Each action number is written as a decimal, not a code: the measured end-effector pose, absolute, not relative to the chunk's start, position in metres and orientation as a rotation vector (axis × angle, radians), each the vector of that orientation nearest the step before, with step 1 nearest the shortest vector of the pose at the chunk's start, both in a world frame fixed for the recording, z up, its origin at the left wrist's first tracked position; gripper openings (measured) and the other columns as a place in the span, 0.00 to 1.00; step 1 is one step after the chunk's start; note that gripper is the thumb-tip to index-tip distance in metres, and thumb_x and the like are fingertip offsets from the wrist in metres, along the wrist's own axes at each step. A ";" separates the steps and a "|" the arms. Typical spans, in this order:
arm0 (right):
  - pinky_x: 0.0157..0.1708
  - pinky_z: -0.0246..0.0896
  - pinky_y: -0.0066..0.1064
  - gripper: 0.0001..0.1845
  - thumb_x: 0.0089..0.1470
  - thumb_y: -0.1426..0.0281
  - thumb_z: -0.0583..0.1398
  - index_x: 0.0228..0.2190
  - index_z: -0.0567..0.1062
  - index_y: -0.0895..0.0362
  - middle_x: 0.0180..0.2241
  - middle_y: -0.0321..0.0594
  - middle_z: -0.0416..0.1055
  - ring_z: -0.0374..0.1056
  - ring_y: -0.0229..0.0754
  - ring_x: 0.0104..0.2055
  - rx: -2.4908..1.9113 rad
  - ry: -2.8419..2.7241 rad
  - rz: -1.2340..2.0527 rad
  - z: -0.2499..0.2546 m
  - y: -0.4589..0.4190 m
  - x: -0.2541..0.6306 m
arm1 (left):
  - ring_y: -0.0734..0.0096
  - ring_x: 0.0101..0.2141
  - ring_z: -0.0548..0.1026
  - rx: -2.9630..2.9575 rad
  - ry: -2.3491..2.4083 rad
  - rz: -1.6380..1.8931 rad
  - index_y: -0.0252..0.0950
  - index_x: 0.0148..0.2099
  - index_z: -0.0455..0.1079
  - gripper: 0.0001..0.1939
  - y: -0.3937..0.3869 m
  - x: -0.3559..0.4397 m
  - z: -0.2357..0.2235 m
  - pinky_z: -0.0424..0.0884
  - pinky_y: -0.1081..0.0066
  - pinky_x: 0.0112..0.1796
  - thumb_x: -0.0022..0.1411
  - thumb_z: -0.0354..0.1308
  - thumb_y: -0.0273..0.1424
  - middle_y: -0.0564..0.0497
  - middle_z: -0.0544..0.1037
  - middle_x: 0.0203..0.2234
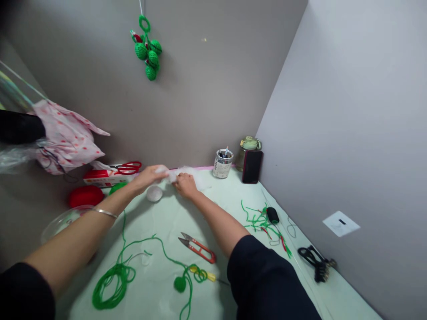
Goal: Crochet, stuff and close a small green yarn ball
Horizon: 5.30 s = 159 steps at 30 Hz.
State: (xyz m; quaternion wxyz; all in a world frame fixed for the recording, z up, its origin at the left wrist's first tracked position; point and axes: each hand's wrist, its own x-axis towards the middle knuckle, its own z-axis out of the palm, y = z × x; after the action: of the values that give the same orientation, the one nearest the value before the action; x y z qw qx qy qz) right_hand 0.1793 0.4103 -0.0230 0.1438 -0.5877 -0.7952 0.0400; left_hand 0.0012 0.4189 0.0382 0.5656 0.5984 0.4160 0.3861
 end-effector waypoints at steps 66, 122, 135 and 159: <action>0.31 0.67 0.31 0.14 0.59 0.58 0.67 0.33 0.73 0.54 0.44 0.41 0.76 0.73 0.38 0.32 -1.120 -1.095 1.230 0.009 0.142 0.225 | 0.66 0.41 0.79 2.128 0.862 0.899 0.40 0.49 0.76 0.08 0.187 0.008 -0.008 0.73 0.67 0.42 0.69 0.60 0.27 0.49 0.77 0.39; 0.40 0.66 0.34 0.20 0.64 0.53 0.61 0.28 0.78 0.54 0.38 0.44 0.75 0.72 0.45 0.40 -1.176 -1.469 1.075 0.017 0.137 0.230 | 0.66 0.36 0.83 2.336 0.754 1.156 0.42 0.52 0.70 0.14 0.184 0.014 0.006 0.79 0.72 0.35 0.68 0.56 0.22 0.48 0.82 0.36; 0.30 0.53 0.29 0.27 0.59 0.46 0.61 0.24 0.72 0.57 0.23 0.35 0.66 0.59 0.37 0.27 -1.339 -1.489 1.361 0.012 0.140 0.223 | 0.64 0.33 0.82 2.517 0.574 1.229 0.34 0.53 0.70 0.16 0.180 0.020 -0.007 0.79 0.71 0.33 0.65 0.55 0.18 0.44 0.82 0.35; 0.33 0.62 0.26 0.06 0.64 0.75 0.61 0.33 0.76 0.56 0.29 0.35 0.73 0.68 0.36 0.32 -1.187 -1.782 0.654 0.003 0.126 0.212 | 0.63 0.41 0.77 1.363 0.998 0.558 0.40 0.38 0.78 0.08 0.184 0.020 0.018 0.68 0.66 0.47 0.59 0.67 0.38 0.52 0.83 0.36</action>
State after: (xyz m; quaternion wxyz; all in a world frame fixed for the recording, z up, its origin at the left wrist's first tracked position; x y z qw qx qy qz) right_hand 0.2123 0.1263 0.0031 0.4364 -0.4771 -0.7161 0.2627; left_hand 0.0201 0.1841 0.0178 0.6298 0.5950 0.4359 0.2436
